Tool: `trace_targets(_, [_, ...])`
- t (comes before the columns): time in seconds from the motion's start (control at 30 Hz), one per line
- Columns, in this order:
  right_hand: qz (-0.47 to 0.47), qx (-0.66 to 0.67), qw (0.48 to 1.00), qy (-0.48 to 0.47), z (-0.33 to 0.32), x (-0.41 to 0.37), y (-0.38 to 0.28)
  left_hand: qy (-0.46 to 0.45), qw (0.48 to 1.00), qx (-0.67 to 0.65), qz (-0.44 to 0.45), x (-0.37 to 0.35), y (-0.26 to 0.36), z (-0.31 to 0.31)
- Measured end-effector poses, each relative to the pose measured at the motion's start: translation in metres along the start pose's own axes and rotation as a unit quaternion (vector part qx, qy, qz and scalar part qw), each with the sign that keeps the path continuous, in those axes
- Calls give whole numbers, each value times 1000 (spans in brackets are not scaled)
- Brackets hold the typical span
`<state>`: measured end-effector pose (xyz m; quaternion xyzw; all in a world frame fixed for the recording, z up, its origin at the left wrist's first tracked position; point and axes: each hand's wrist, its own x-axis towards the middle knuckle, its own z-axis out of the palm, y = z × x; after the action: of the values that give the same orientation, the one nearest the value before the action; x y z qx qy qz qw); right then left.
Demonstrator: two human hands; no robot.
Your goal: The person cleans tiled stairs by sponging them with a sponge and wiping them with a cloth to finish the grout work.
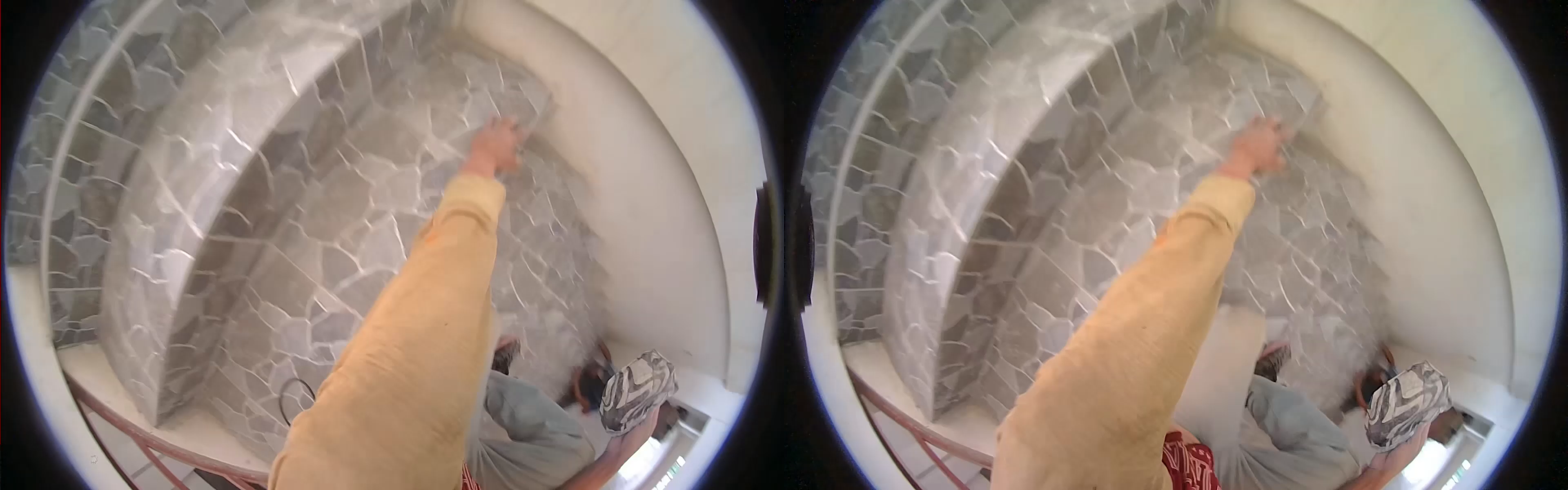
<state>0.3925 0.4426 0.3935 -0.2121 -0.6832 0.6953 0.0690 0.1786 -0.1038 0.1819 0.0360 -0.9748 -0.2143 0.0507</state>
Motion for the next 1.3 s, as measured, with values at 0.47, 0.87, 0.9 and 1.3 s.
trace_targets(0.47, [78, 105, 981, 143, 57, -238, -7, 41, 992, 105, 58, 23, -114, -97])
trace_targets(0.87, [190, -147, 967, -87, 137, 94, 274, 58, 989, 19, 132, 63, 3, 80])
trace_targets(0.9, [182, -248, 942, -133, 167, 82, 275, 40, 997, -12, 63, 72, 3, 109])
trace_targets(1.3, [-73, 13, 988, -134, 371, 206, 419, 82, 949, 145, -268, 194, 76, 243])
